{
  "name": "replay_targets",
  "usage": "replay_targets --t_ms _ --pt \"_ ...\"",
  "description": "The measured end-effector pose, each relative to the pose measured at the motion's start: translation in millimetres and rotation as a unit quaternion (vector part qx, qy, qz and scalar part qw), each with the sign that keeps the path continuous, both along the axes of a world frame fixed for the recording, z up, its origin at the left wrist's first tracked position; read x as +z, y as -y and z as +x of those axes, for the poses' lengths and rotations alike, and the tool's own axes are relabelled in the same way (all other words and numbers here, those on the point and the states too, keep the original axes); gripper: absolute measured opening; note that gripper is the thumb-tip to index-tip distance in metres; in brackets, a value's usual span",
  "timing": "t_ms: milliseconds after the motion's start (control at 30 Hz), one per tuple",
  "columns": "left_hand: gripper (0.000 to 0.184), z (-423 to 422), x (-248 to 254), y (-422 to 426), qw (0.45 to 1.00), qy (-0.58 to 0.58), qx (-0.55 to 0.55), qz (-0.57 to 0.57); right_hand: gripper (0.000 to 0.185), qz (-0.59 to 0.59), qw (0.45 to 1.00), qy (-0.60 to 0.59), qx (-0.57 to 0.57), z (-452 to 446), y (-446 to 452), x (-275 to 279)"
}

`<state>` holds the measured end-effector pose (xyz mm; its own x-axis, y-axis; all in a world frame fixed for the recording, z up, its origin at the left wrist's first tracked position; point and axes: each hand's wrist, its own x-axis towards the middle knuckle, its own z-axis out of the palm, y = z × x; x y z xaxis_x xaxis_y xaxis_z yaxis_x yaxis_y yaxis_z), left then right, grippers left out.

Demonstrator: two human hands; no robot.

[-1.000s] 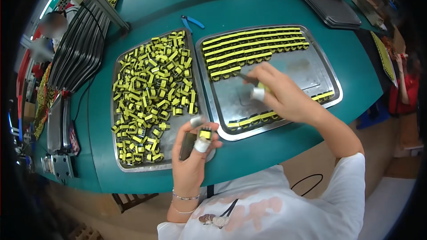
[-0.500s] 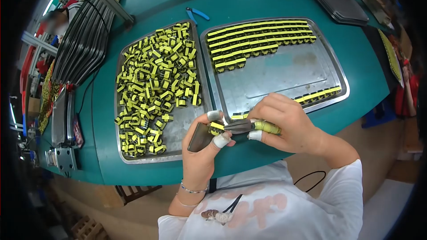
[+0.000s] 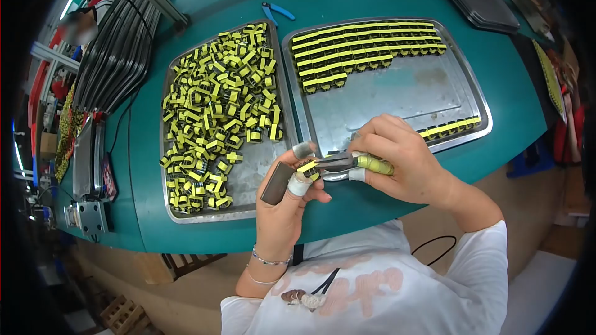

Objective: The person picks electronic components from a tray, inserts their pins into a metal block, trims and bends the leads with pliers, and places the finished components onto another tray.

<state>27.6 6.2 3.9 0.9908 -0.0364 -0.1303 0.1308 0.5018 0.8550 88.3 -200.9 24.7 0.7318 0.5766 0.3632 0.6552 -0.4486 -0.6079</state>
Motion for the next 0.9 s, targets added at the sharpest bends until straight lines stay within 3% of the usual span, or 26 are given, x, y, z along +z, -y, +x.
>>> replay_targets --t_ms 267,567,900 --pt "0.041 -4 -8 -2 0.999 0.007 -0.006 0.045 0.030 -0.009 0.998 0.053 0.044 3 -1 -7" --pt "0.045 -7 -11 -6 0.995 -0.008 -0.094 -0.022 0.024 -0.017 0.987 0.143 0.065 3 5 -17" --pt "0.038 -7 -4 -1 1.000 0.027 0.000 0.009 0.029 0.006 0.993 0.113 0.020 -2 3 -15"
